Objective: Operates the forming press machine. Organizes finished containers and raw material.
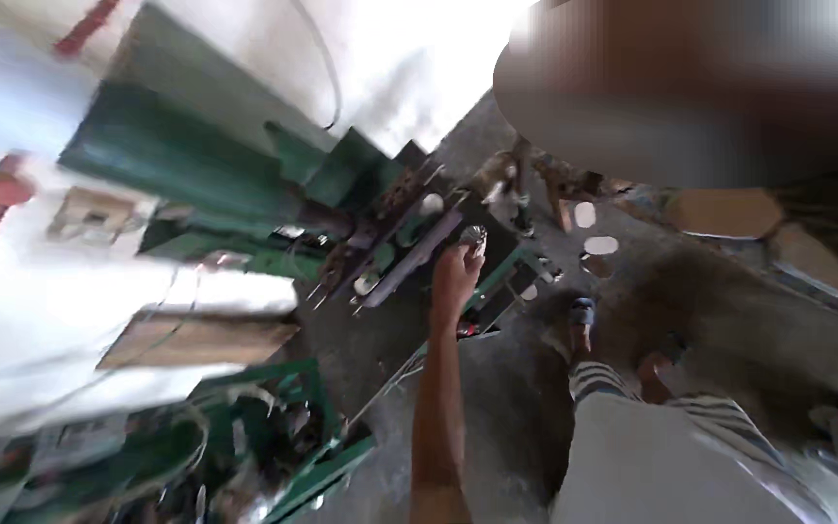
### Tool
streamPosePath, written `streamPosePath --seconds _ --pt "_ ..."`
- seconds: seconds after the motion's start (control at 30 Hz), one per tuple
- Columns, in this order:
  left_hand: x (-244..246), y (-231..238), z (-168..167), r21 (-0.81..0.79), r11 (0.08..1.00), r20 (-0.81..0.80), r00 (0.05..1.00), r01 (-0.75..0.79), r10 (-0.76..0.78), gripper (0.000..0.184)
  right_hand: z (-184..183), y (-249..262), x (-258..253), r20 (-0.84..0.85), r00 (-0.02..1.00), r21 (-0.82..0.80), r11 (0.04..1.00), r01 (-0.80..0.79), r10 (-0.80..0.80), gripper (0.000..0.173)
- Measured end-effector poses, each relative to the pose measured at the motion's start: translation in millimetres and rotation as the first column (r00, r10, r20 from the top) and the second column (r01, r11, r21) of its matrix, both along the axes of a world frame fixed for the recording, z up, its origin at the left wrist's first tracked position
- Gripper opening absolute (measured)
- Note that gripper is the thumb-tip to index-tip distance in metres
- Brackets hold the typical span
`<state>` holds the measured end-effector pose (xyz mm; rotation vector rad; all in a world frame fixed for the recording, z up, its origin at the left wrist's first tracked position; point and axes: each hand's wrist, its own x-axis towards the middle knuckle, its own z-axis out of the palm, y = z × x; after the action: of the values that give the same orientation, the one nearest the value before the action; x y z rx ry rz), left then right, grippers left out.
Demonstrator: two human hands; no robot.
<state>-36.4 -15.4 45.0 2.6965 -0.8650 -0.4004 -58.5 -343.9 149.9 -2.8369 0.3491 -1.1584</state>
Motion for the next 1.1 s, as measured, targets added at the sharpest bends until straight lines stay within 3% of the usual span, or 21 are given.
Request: streamPosePath --seconds 0.03,0.07,0.13,0.2,0.27,0.3,0.33,0.4,0.5,0.57,0.67,0.73,0.8,0.87,0.9,0.97,1.03,1.1 --pt "-22 -22 -3 -0.078 0.996 0.016 0.999 0.046 -0.045 0.039 0 12 -46 0.007 1.000 -0.014 1.000 -0.002 0.003 0.060" --pt "-39 -48 -5 -0.144 0.984 0.031 0.994 0.104 -0.100 0.035 23 31 -111 -0.292 0.956 0.077 0.997 0.019 0.005 0.053" --pt "-59 -104 -9 -0.209 0.953 0.060 0.975 0.221 -0.213 0.029 16 53 -214 -0.515 0.857 0.184 0.973 0.142 -0.028 0.037" --pt "-69 -162 -11 -0.179 0.934 0.014 0.950 0.309 -0.312 0.029 -29 72 -293 -0.704 0.704 0.311 0.848 0.430 -0.099 0.045" --pt "-78 -213 -17 -0.135 0.895 -0.028 0.901 0.425 -0.432 0.030 -86 70 -345 -0.911 0.413 0.342 0.566 0.750 0.004 0.062" --pt "-80 -236 -19 -0.099 0.874 -0.048 0.875 0.475 -0.481 0.032 -124 64 -369 -0.937 0.345 0.334 0.437 0.835 0.057 0.066" --pt "-79 -259 -22 -0.051 0.850 -0.064 0.848 0.524 -0.526 0.034 -168 60 -395 -0.939 0.337 0.339 0.334 0.880 0.065 0.070" --pt "-75 -294 -34 0.060 0.797 -0.088 0.798 0.602 -0.596 0.036 -253 65 -444 -0.930 0.366 0.350 0.225 0.909 -0.031 0.065" --pt "-70 -317 -53 0.227 0.758 -0.070 0.786 0.612 -0.614 0.047 -314 63 -475 -0.936 0.352 0.347 0.147 0.926 -0.012 0.059" --pt "-70 -324 -66 0.299 0.751 -0.054 0.796 0.589 -0.603 0.046 -324 62 -481 -0.931 0.366 0.358 0.160 0.920 -0.018 0.054" --pt "-70 -313 -86 0.247 0.793 0.080 0.804 0.556 -0.589 0.039 -314 67 -473 -0.926 0.377 0.375 0.142 0.916 0.010 0.053" --pt "-74 -313 -95 0.211 0.827 0.143 0.821 0.521 -0.553 0.054 -307 65 -466 -0.927 0.374 0.371 0.120 0.921 -0.008 0.054" --pt "-79 -316 -93 0.223 0.837 0.116 0.839 0.500 -0.532 0.068 -287 60 -446 -0.889 0.456 0.458 0.068 0.887 0.040 0.047" --pt "-74 -318 -82 0.170 0.831 0.071 0.834 0.530 -0.547 0.078 -249 57 -391 -0.755 0.646 0.655 0.080 0.751 0.113 0.041" --pt "-65 -315 -78 0.056 0.834 0.097 0.829 0.548 -0.551 0.079 -230 58 -354 -0.633 0.768 0.774 0.111 0.624 0.094 0.046" --pt "-33 -313 -70 -0.200 0.823 0.200 0.845 0.531 -0.496 0.068 -201 60 -272 -0.304 0.950 0.946 0.093 0.311 -0.076 0.062" --pt "11 -313 -70 -0.276 0.868 0.141 0.911 0.413 -0.388 0.061 -190 51 -194 -0.091 0.942 0.995 -0.056 0.077 -0.322 0.075" --pt "45 -310 -91 -0.229 0.935 -0.107 0.948 0.269 -0.299 0.063 -195 30 -135 -0.187 0.883 0.964 -0.252 0.081 -0.431 0.086"
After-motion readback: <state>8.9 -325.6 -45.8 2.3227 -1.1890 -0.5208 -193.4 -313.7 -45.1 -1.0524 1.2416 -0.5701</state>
